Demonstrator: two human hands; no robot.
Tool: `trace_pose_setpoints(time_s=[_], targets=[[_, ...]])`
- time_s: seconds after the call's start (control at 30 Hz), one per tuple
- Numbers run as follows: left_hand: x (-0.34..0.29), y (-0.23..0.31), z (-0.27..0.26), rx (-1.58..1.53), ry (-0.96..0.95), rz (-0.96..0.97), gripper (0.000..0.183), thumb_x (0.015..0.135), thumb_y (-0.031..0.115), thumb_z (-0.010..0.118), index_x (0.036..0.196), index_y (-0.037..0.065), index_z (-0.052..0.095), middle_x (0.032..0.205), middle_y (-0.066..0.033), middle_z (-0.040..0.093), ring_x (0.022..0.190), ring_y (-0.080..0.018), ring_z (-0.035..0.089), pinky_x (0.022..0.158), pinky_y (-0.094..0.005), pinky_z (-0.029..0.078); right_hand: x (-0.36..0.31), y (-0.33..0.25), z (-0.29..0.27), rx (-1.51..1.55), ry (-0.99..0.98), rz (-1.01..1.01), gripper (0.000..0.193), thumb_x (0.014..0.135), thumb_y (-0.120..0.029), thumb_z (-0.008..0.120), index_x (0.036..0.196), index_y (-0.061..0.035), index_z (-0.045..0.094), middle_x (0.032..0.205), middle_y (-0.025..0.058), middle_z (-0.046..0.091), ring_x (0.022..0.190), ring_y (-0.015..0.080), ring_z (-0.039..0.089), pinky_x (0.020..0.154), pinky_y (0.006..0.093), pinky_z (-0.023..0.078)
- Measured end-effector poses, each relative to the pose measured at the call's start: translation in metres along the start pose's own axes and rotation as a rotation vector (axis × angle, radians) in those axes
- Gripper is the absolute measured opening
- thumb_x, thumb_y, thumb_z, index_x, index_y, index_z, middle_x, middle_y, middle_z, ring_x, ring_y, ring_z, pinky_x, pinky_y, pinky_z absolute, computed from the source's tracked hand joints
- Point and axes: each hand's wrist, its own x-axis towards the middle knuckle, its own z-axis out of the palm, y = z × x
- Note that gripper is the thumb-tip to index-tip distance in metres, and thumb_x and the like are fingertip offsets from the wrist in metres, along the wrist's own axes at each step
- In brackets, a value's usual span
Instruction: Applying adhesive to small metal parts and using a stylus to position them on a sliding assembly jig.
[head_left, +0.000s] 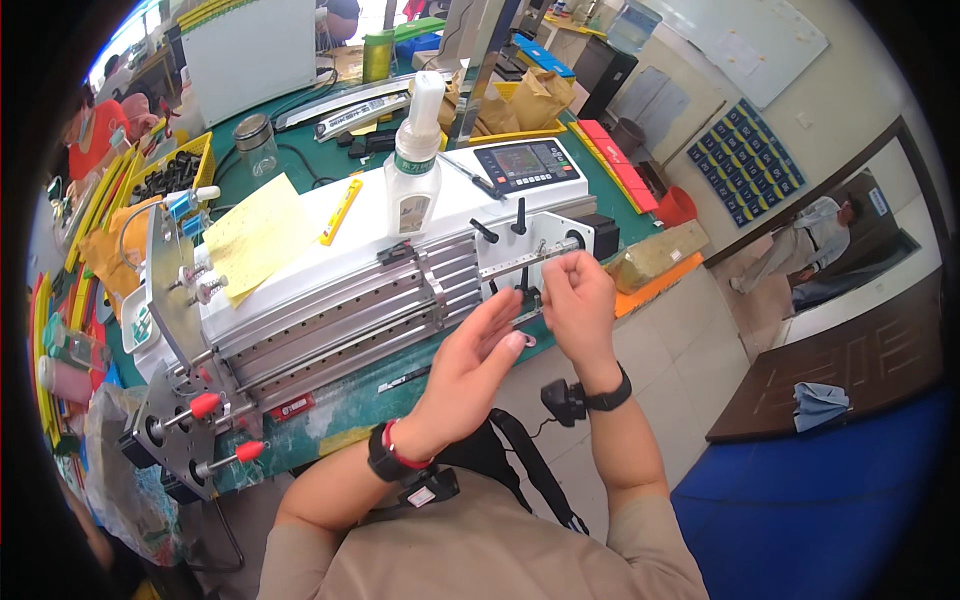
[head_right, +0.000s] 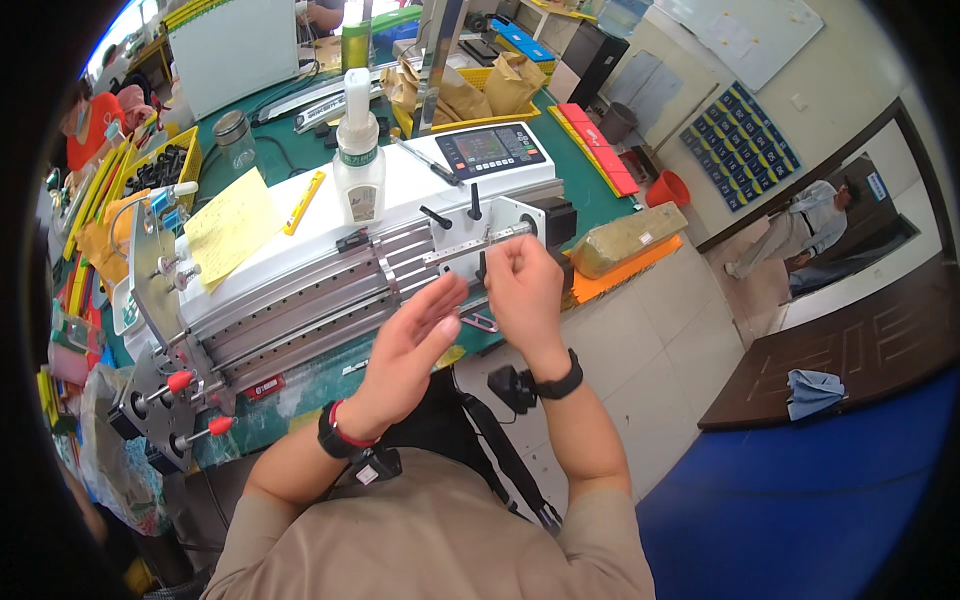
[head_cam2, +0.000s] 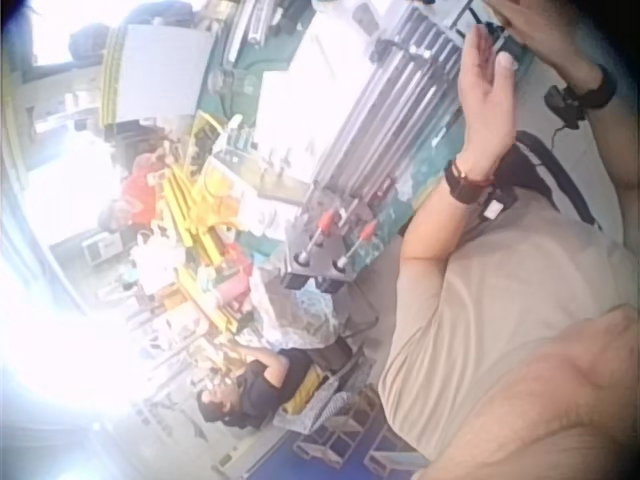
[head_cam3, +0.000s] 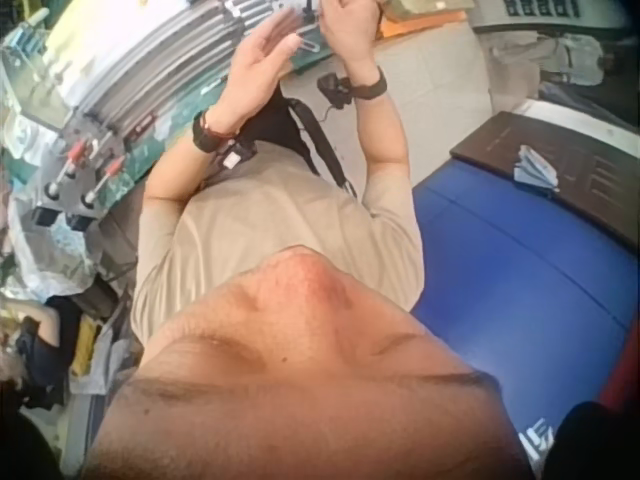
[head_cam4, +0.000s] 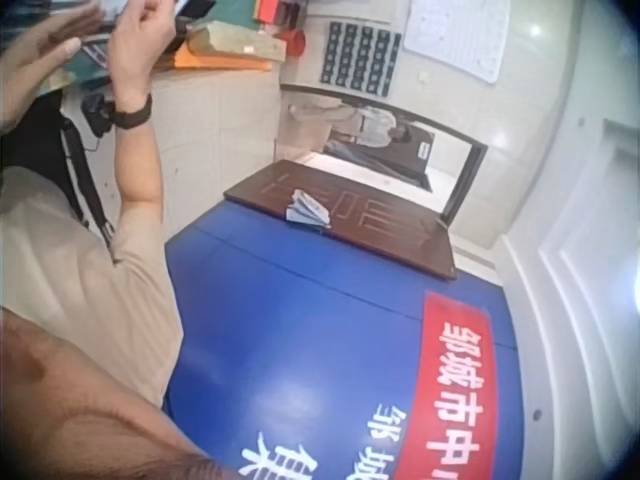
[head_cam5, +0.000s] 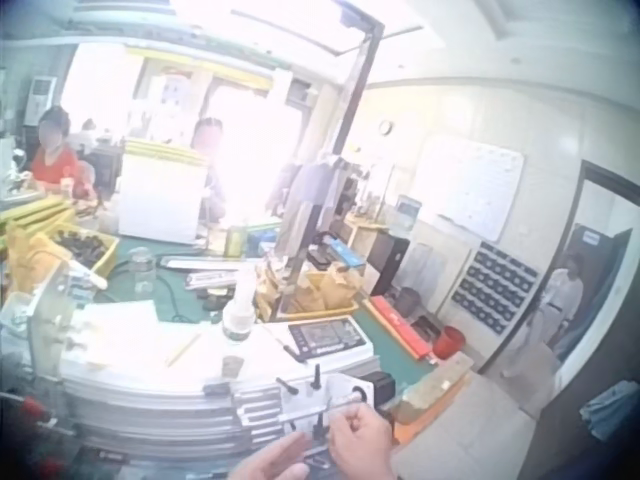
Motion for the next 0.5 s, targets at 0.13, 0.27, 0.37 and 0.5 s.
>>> trace_pose_setpoints(time_s=[0.13, 0.27, 0.37, 0.5], targets=[[0.033, 0.007, 0.012, -0.457, -0.047, -0.379, 0.062, 0.115, 0.020, 0.062, 0.167, -0.006, 0.040, 0.154, -0.0207, 0.064, 0.131, -0.0244, 0.065, 0.118, -0.0417, 0.048, -0.071, -0.004, -0.016, 0.170, -0.249, 0.106, 0.013, 0.111, -0.014, 0.064, 0.106, -0.0017, 0.065, 0.084, 0.0075, 0.075, 0.067, 0.0150, 0.070, 0.062, 0.0343, 0.056], [0.011, 0.021, -0.014, -0.624, -0.145, -0.234, 0.039, 0.116, 0.023, 0.060, 0.147, -0.002, 0.059, 0.095, -0.0020, 0.068, 0.099, -0.0168, 0.062, 0.098, -0.0347, 0.051, -0.087, -0.018, -0.017, 0.484, -0.030, 0.137, 0.013, 0.111, -0.015, 0.063, 0.109, -0.0024, 0.064, 0.093, 0.0099, 0.075, 0.077, 0.0168, 0.072, 0.072, 0.0379, 0.060], [-0.050, 0.067, -0.067, -0.574, -0.296, -0.254, 0.021, 0.116, 0.022, 0.060, 0.104, 0.004, 0.060, 0.077, -0.0015, 0.055, 0.065, -0.0134, 0.052, 0.056, -0.0303, 0.040, -0.054, -0.005, -0.008, 0.610, -0.092, 0.396, 0.013, 0.111, -0.016, 0.065, 0.108, -0.0031, 0.064, 0.092, 0.0089, 0.073, 0.076, 0.0180, 0.071, 0.074, 0.0397, 0.061], [-0.126, 0.111, -0.118, -0.563, -0.254, -0.133, 0.023, 0.106, 0.015, 0.072, 0.095, -0.005, 0.067, 0.071, -0.0093, 0.064, 0.048, -0.0150, 0.055, 0.044, -0.0305, 0.039, -0.012, 0.023, 0.023, 0.789, -0.339, 0.568, 0.013, 0.110, -0.016, 0.066, 0.106, -0.0048, 0.063, 0.086, 0.0048, 0.066, 0.067, 0.0161, 0.064, 0.068, 0.0394, 0.058]])
